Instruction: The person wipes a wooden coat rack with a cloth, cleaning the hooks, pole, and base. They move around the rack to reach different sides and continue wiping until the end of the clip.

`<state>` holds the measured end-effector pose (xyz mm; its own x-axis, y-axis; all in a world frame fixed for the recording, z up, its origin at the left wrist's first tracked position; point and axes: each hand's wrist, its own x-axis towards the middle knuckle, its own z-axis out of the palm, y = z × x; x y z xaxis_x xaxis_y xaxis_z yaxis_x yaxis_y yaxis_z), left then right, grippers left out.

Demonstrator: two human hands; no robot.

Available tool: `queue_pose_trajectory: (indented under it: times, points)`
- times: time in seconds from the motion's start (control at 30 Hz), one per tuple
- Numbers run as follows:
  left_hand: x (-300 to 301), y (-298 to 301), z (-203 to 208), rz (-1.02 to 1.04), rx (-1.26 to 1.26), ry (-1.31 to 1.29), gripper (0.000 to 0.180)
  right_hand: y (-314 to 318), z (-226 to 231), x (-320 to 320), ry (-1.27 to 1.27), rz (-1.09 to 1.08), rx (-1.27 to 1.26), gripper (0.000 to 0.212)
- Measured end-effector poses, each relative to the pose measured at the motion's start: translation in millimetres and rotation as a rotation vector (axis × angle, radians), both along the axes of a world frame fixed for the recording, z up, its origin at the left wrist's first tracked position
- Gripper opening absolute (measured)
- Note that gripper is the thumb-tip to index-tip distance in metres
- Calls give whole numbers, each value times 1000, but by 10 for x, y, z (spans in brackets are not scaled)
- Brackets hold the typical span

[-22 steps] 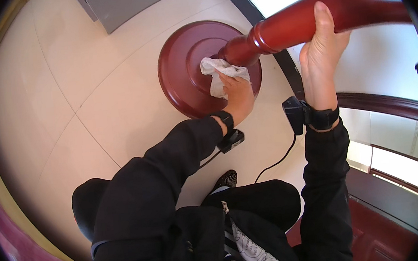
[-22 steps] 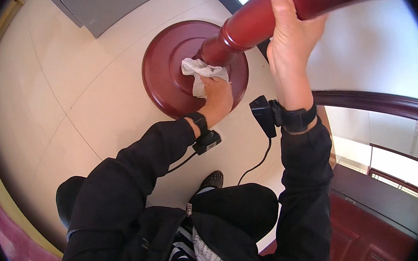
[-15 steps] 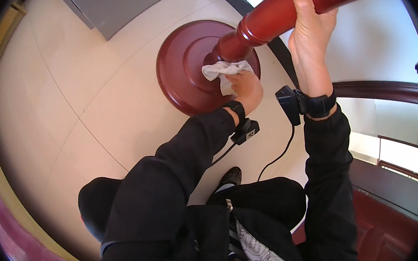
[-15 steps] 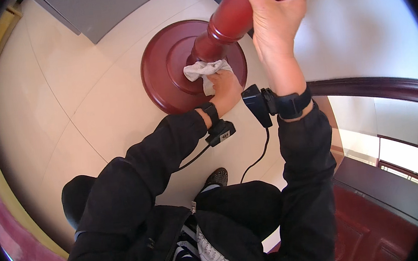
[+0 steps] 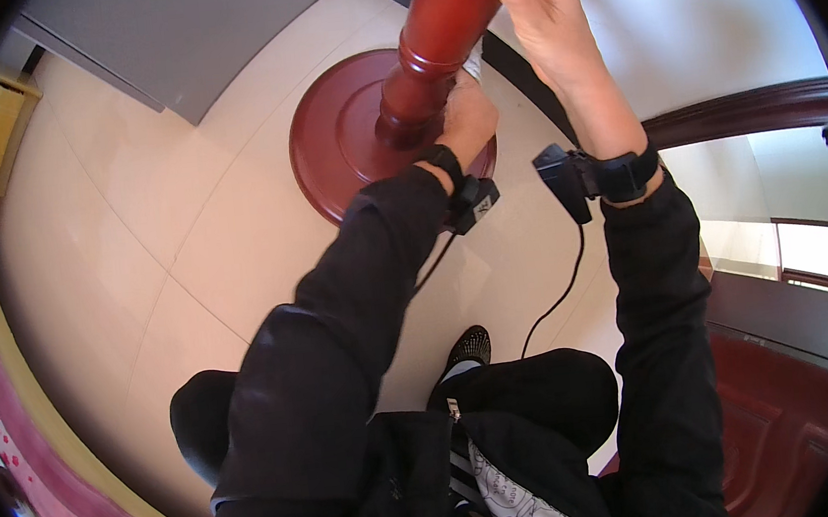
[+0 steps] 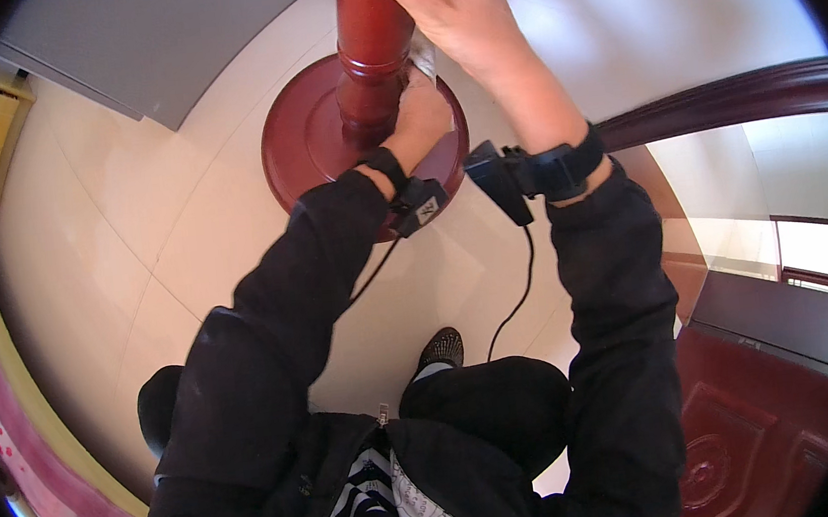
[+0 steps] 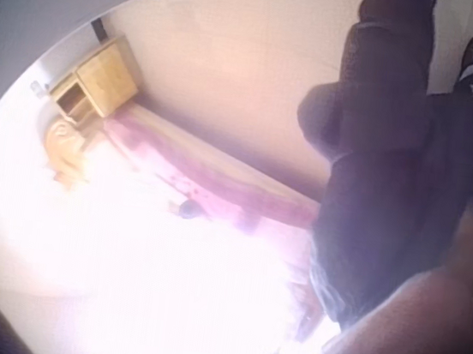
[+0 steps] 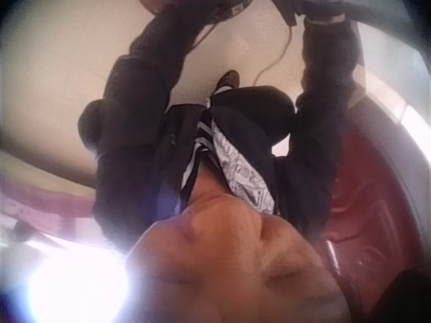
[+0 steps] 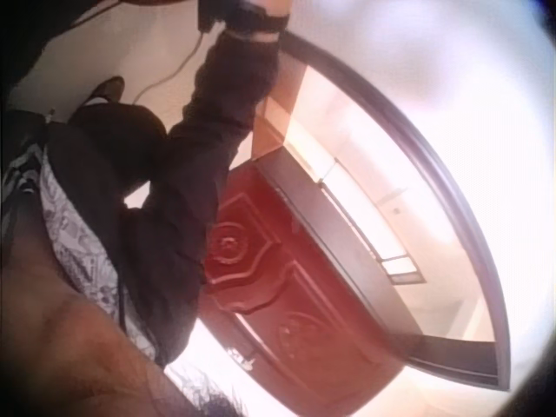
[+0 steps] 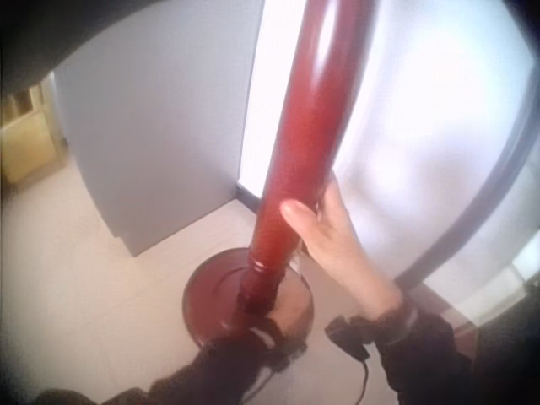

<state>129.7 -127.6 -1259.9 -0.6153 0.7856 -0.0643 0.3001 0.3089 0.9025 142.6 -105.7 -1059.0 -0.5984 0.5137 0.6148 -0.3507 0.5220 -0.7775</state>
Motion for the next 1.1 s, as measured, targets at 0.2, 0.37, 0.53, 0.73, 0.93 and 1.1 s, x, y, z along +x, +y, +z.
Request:
queue_pose_trajectory:
  times: [0.2,0.37,0.53,0.73,0.93,1.1]
  points:
    - [-198,-633,133,-358,233,-289,89,435,-1142,707,-728,-290,-64,62]
    - [236,-831,153,-352,137,-127,91,-126,-1748,1288,-715,12,-1159,75]
    - [249,-945,388,-723,-257,202,94,-411,-1905,1219,-279,229,-1567,56]
    - [-933,-1377,986,-435,20,-269,23,58,-1765,919,96,327,-1433,50]
    - [-1227,-1076,986,-218,296,106,62,157,-1844,-15,-177,238,-994,80]
    - [-1073,-801,728,-349,408,-246,67,182,-2050,-83,-122,330,-1186,79]
